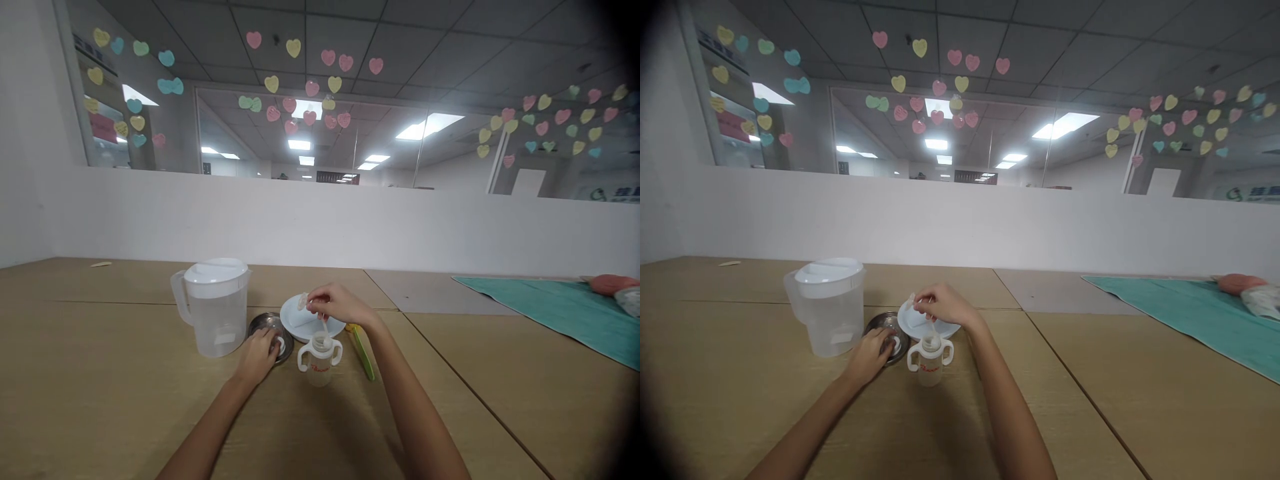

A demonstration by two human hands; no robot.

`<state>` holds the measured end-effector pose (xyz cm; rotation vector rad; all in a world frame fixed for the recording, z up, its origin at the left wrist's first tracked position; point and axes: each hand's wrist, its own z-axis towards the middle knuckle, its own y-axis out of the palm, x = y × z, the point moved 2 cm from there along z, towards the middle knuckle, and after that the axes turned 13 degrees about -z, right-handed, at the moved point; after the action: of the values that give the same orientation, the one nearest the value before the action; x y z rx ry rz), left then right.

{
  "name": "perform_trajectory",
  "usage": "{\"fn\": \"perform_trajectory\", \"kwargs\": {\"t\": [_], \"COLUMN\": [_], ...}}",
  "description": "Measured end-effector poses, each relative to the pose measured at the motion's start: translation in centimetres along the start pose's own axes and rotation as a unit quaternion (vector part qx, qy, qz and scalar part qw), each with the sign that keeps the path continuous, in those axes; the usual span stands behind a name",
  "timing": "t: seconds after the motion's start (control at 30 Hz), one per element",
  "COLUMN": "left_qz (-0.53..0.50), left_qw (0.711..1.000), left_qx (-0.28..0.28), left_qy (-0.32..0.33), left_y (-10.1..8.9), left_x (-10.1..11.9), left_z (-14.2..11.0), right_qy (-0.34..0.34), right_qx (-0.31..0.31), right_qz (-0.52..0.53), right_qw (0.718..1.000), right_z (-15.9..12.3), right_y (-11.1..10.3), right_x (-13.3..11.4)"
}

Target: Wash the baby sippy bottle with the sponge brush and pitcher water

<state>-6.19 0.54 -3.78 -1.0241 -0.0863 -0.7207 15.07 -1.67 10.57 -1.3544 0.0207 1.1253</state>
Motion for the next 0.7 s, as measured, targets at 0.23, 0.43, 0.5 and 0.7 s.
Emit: {"fn": "perform_trajectory", "kwargs": {"t": [0.23, 0.43, 0.5, 0.7], "left_qz": [0.006, 0.004, 0.001, -0.004], "left_qw": [1.000, 1.000, 1.000, 0.999], "left_qx": [-0.007, -0.003, 0.001, 0.042], "left_qy": [-0.006, -0.010, -0.007, 0.010], "left_y": [-0.14, -0.17, -0.18, -0.58], "left_x": [0.29, 0.33, 0.35, 0.78], "left_z": [0.00, 0.01, 0.01, 0.01], "right_qy": [0.002, 0.002, -0.003, -0.008], "right_qx": [-0.063, -0.035, -0.036, -0.027], "right_qz": [-0.012, -0.004, -0.006, -0.028], "right_qw": [0.998, 0.999, 0.999, 0.999], "right_z": [-0.01, -0.34, -0.29, -0.02], "right_y": [0.53, 0.22, 0.33, 0.38], "right_x": [0.02, -0.61, -0.58, 0.05]}}
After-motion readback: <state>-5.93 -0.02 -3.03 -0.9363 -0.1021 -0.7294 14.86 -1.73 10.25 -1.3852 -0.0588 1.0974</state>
